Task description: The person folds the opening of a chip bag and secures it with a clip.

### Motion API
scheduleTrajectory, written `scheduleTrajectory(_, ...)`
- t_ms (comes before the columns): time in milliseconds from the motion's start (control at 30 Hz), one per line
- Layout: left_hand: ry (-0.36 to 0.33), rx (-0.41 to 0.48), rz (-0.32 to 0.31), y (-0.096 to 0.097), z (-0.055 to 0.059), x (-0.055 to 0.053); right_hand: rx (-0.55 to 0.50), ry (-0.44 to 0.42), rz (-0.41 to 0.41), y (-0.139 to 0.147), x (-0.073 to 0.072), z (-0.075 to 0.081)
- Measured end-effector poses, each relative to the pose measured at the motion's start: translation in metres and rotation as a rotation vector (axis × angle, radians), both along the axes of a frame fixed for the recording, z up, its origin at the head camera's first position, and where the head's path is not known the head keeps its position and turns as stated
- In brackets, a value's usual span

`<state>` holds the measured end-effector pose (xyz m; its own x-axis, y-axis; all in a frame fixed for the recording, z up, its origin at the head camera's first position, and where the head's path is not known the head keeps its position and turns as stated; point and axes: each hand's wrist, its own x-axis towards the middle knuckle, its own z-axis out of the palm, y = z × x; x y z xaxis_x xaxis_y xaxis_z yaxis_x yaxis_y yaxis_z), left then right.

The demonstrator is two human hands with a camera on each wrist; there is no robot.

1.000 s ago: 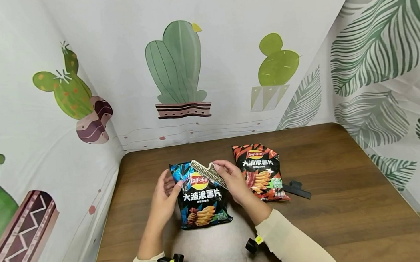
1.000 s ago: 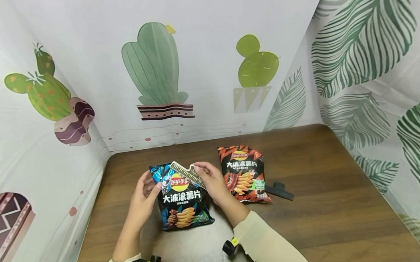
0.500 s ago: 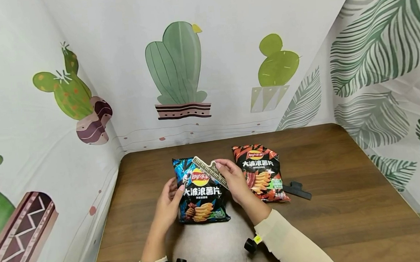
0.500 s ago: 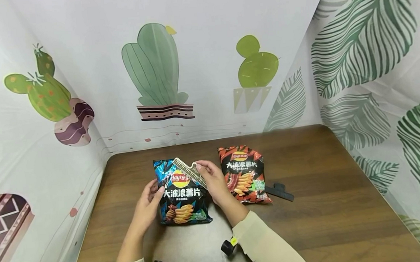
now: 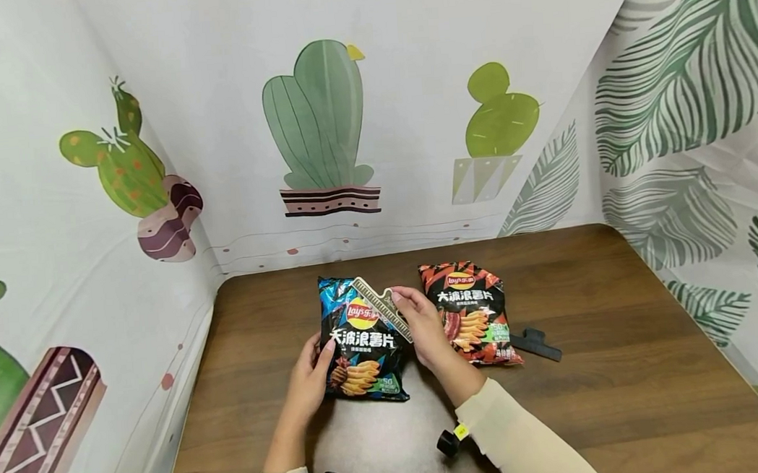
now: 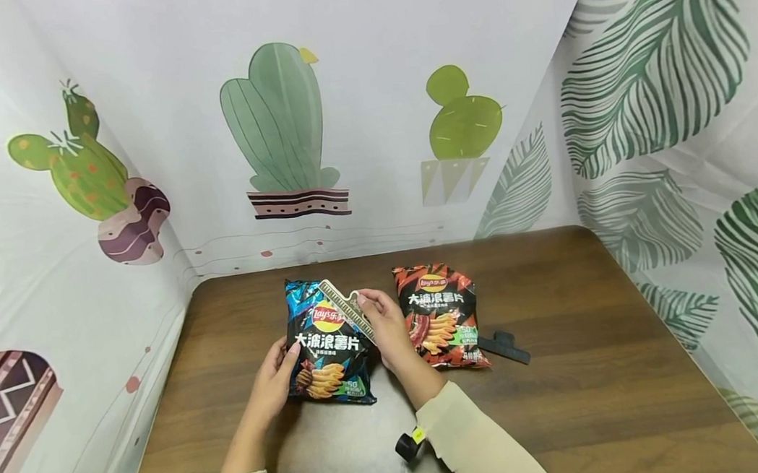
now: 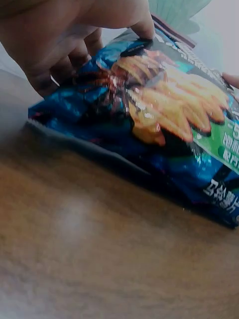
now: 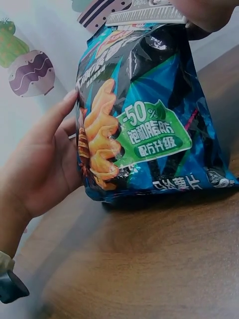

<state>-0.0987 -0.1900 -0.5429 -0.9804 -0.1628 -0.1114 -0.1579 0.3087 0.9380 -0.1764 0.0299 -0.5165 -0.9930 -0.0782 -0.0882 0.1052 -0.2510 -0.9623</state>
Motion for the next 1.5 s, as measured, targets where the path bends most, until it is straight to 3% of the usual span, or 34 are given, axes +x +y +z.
scheduleTrajectory(100, 0.003, -0.006, 0.032, 0.000, -0.004, 0.000, -0.002, -0.021, 0.002, -0.001, 0.000, -0.002)
scheduleTrajectory(133, 0.009, -0.011, 0.048, -0.002, -0.010, -0.001, -0.003, -0.028, 0.003, -0.001, 0.000, -0.002)
scheduleTrajectory(267, 0.020, -0.030, 0.094, 0.000, -0.014, 0.000, 0.016, -0.050, 0.013, -0.003, 0.000, -0.005)
scheduleTrajectory(467, 0.031, 0.058, 0.176, 0.001, -0.020, 0.001, 0.059, -0.053, 0.061, -0.004, 0.000, -0.010)
scheduleTrajectory(600, 0.033, 0.054, 0.240, -0.001, -0.023, 0.000, 0.100, -0.041, 0.104, -0.005, 0.004, -0.012)
scheduleTrajectory(833, 0.042, 0.105, 0.276, -0.003, -0.021, -0.002, 0.134, -0.021, 0.159, -0.007, 0.015, -0.013)
scheduleTrajectory(1033, 0.043, 0.140, 0.304, -0.005, -0.018, -0.004, 0.185, -0.072, 0.168, -0.009, 0.031, -0.016)
scheduleTrajectory(1267, 0.024, 0.039, 0.372, -0.006, -0.017, -0.005, 0.200, -0.084, 0.221, -0.011, 0.049, -0.025)
scheduleTrajectory(1500, 0.013, -0.016, 0.378, -0.008, -0.015, -0.007, 0.213, -0.052, 0.281, -0.013, 0.055, -0.032)
